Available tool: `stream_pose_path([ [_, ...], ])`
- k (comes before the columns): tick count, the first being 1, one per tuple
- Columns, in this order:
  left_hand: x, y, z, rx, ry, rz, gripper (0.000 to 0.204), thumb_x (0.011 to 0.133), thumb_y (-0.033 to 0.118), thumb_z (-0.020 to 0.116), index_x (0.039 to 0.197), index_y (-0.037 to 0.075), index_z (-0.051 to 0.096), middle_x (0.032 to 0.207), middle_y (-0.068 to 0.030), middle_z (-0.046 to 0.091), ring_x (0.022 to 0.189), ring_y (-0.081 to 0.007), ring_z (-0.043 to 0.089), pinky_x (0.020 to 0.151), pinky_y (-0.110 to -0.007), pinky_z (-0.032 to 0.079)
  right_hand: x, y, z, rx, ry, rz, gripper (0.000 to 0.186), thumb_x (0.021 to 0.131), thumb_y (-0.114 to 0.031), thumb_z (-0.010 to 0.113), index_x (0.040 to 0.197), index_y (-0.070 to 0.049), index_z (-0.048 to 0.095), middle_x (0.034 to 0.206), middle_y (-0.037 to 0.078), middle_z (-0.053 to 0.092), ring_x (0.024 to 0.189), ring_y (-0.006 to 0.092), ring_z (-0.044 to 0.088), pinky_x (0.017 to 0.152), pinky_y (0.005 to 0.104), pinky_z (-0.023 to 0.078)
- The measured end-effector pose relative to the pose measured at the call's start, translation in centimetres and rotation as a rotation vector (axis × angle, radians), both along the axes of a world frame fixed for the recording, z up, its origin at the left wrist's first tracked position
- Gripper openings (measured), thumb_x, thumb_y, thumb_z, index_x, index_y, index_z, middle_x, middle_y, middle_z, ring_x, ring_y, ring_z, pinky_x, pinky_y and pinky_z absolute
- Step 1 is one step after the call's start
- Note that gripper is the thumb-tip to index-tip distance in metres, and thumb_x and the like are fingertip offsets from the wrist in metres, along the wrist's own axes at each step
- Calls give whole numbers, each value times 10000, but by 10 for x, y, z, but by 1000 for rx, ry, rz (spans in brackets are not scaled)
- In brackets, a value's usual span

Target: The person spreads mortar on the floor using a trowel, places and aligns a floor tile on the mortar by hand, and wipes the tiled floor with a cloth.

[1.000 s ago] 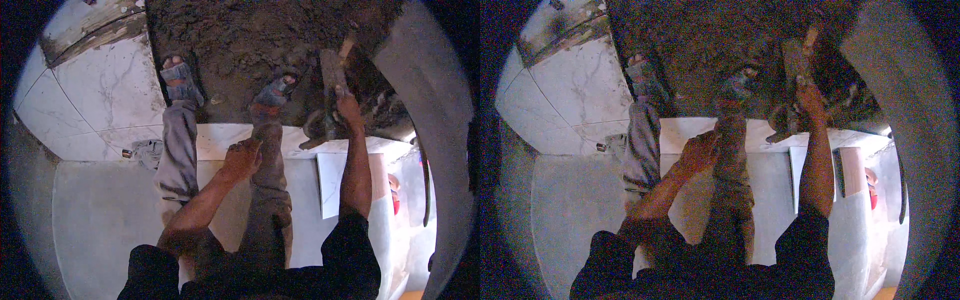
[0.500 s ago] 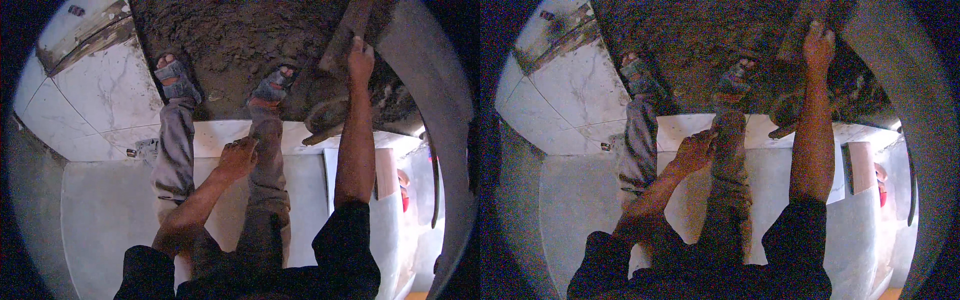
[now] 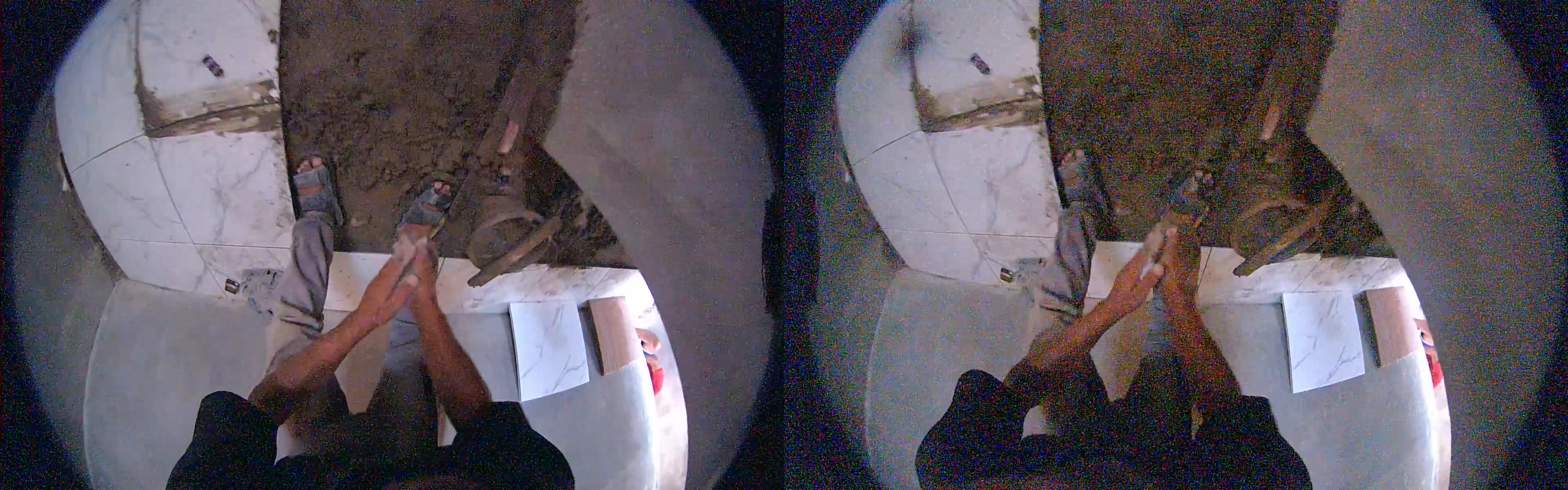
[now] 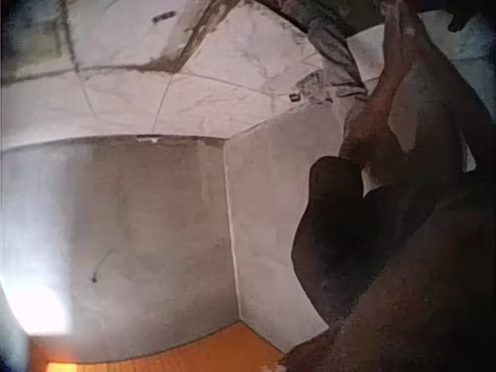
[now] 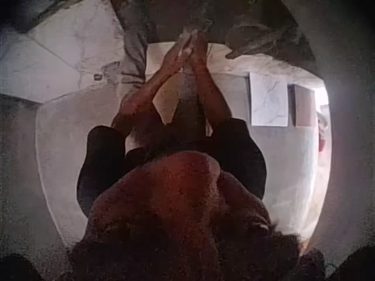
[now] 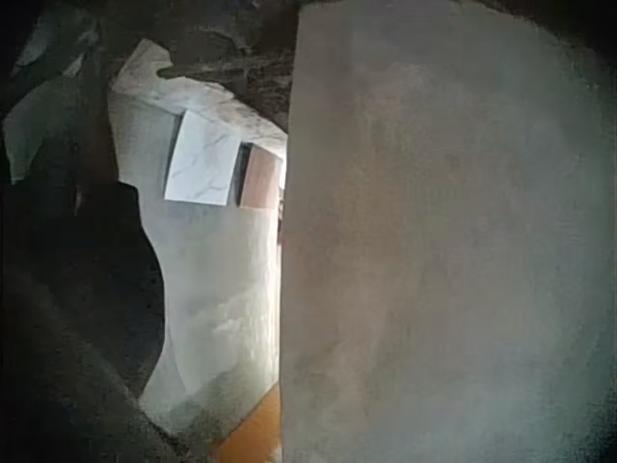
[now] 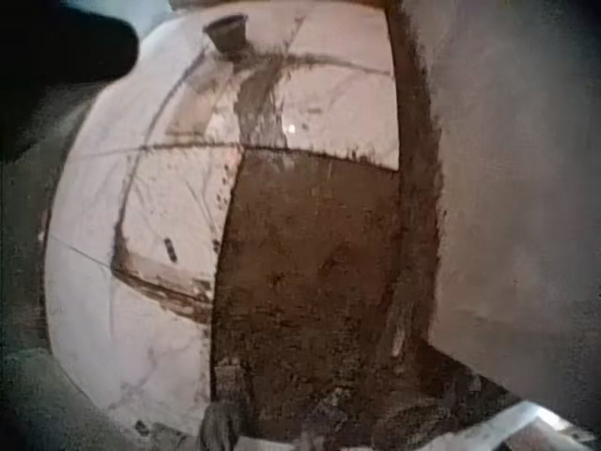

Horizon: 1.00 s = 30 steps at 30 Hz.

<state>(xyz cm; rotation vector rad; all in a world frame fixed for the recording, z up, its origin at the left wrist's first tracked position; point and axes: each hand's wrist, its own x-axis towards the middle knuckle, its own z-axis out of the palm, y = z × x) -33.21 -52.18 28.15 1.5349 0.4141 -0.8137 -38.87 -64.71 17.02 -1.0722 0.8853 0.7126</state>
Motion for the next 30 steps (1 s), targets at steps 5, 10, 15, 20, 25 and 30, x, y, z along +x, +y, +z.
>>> stream_pose_path([
  [5, 23, 47, 66, 156, -358, -187, 532, 863, 347, 325, 1281, 28, 252, 1351, -176, 177, 1265, -293, 123, 1021, -378, 76, 73, 89, 131, 898, 106, -452, 496, 870, -442, 314, 1218, -91, 361, 1243, 81, 380, 1088, 211, 407, 936, 340, 297],
  [10, 35, 105, 96, 81, 51, 206, 629, 853, 507, 243, 1294, 59, 237, 1359, -113, 197, 1262, -252, 155, 1020, -379, 90, 169, 136, 308, 324, -140, 61, 490, 872, -418, 321, 1205, -61, 360, 1289, 92, 327, 1174, 244, 325, 955, 356, 264],
  [15, 84, 115, 230, -1077, 414, 647, 703, 813, 577, 286, 1269, 43, 267, 1269, -117, 345, 1107, -240, 397, 946, -384, 279, 171, 116, 381, -918, -1159, 1414, 397, 803, -326, 442, 1166, -164, 437, 1280, 97, 344, 1144, 323, 332, 924, 484, 246],
  [20, 99, 171, 353, -738, 331, 466, 650, 822, 518, 371, 1242, 28, 297, 1145, -145, 469, 911, -236, 512, 792, -383, 403, 104, -24, 372, -934, -426, 1659, 175, 732, -179, 475, 831, -125, 609, 898, 100, 591, 792, 286, 573, 670, 402, 453],
  [25, 62, 267, 285, 99, 13, 334, 328, 803, 340, 460, 945, 51, 526, 860, -52, 556, 776, -156, 518, 638, -300, 410, -94, -169, 347, -1339, -502, 1557, 163, 659, -174, 487, 722, -63, 588, 746, 104, 596, 764, 263, 565, 670, 396, 453],
  [30, -31, 369, 188, 470, 174, -32, 232, 787, 255, 459, 866, 56, 547, 741, -104, 563, 687, -233, 535, 593, -379, 423, -228, -168, 364, -1160, -117, 1380, 300, 767, -326, 471, 867, -64, 577, 838, 115, 577, 778, 271, 554, 691, 415, 435],
])
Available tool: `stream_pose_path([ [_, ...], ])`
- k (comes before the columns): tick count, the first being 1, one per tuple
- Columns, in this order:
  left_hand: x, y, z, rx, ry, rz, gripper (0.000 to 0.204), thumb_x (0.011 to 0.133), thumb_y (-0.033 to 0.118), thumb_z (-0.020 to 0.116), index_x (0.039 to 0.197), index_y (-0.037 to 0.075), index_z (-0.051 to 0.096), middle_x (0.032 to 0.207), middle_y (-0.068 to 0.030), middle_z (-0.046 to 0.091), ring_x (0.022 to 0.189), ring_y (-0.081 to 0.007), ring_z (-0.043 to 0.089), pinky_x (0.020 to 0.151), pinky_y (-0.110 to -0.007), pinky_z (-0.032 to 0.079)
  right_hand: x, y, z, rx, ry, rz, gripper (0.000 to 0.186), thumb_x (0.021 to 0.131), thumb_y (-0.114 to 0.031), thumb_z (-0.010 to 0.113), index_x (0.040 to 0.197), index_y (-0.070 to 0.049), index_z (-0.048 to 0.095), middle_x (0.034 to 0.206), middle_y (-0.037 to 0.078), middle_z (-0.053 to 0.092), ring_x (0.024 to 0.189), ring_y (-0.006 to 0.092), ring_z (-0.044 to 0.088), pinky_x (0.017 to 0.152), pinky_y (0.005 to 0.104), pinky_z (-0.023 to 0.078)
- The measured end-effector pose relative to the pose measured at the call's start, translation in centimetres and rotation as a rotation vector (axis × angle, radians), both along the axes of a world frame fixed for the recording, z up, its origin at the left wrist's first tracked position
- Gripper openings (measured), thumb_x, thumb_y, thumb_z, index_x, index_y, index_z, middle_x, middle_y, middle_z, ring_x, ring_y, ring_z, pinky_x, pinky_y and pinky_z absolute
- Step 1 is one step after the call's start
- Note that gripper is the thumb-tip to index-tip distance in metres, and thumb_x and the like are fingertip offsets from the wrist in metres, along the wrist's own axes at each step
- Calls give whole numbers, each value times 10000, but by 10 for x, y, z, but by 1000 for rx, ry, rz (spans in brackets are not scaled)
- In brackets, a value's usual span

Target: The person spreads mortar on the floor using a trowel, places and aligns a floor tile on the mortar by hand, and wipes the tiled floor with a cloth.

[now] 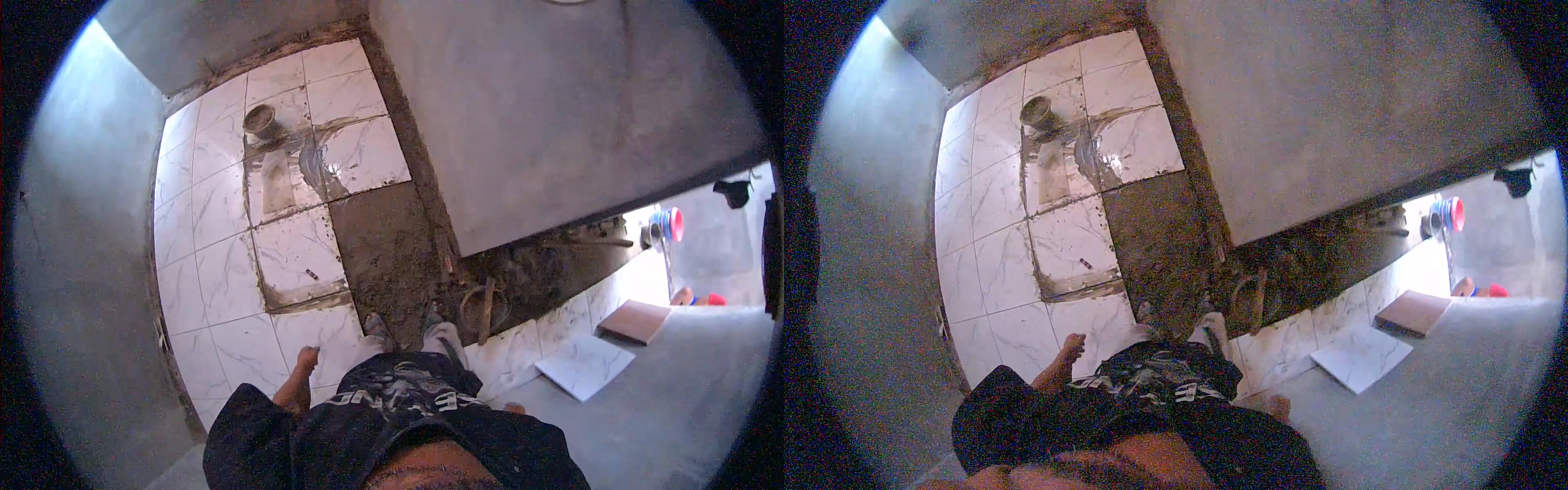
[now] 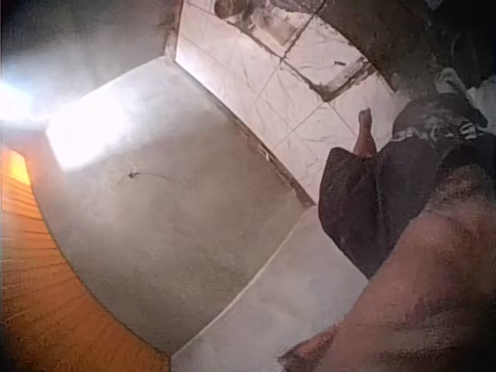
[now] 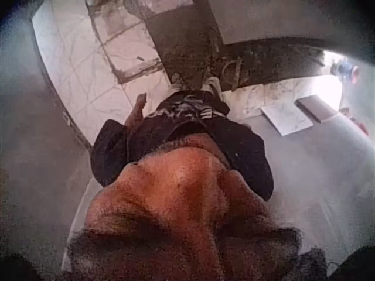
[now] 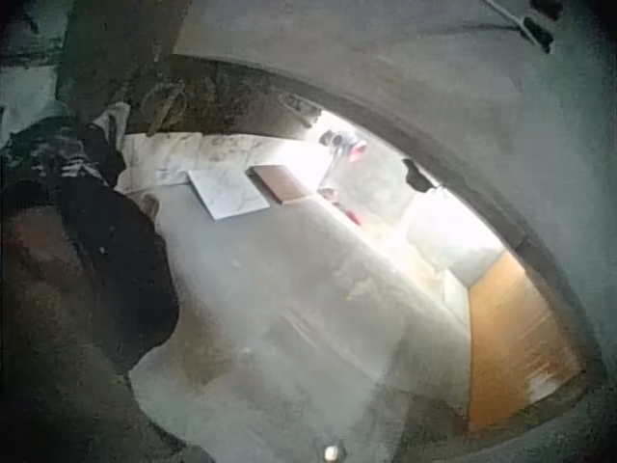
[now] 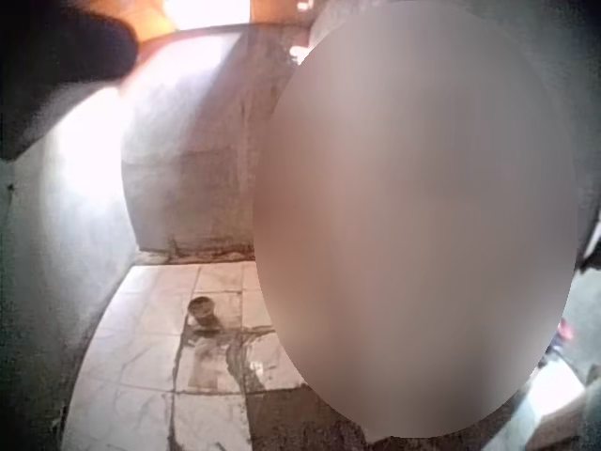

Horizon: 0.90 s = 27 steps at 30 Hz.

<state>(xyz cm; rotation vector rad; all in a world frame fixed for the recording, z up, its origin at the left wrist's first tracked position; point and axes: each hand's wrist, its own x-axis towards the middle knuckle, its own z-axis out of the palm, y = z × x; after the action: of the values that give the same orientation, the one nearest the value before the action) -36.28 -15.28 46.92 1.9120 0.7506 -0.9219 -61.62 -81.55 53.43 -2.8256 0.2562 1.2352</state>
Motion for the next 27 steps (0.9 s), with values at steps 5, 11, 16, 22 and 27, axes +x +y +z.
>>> stream_pose_path([
  [5, 1, -18, 25, -32, -53, -169, 261, 770, 248, 484, 925, 43, 527, 778, -130, 565, 679, -248, 539, 572, -381, 426, -20, 56, -14, 158, -39, -321, 291, 777, -320, 477, 870, -61, 570, 819, 104, 575, 756, 256, 562, 628, 411, 447],
  [11, 62, -101, 96, -292, -171, 271, 332, 793, 357, 508, 982, 87, 479, 926, -65, 545, 766, -195, 547, 617, -336, 418, 23, 54, -25, 377, -200, -499, 281, 789, -312, 484, 873, -56, 562, 797, 90, 571, 730, 237, 572, 554, 407, 462],
  [16, 48, -143, 119, -289, -190, 271, 368, 787, 397, 524, 1009, 106, 478, 936, -40, 539, 800, -180, 534, 618, -313, 413, 135, -31, 9, 860, -506, -1413, 325, 805, -263, 498, 1047, -46, 486, 906, 83, 582, 652, 188, 593, 481, 261, 463],
  [22, -7, -173, 103, -224, -34, 198, 392, 775, 357, 487, 1050, 77, 490, 893, -57, 535, 744, -185, 519, 584, -322, 405, 176, -74, 85, 853, -663, -1403, 382, 799, -307, 498, 1092, -63, 477, 976, 104, 563, 790, 236, 578, 604, 298, 461],
  [27, -27, -168, 70, -118, -52, -204, 346, 782, 331, 493, 1007, 70, 523, 814, -58, 528, 562, -165, 496, 453, -260, 376, 85, -85, -10, 912, -625, -1396, 312, 808, -268, 497, 1030, -49, 502, 909, 103, 581, 677, 230, 590, 500, 294, 477],
])
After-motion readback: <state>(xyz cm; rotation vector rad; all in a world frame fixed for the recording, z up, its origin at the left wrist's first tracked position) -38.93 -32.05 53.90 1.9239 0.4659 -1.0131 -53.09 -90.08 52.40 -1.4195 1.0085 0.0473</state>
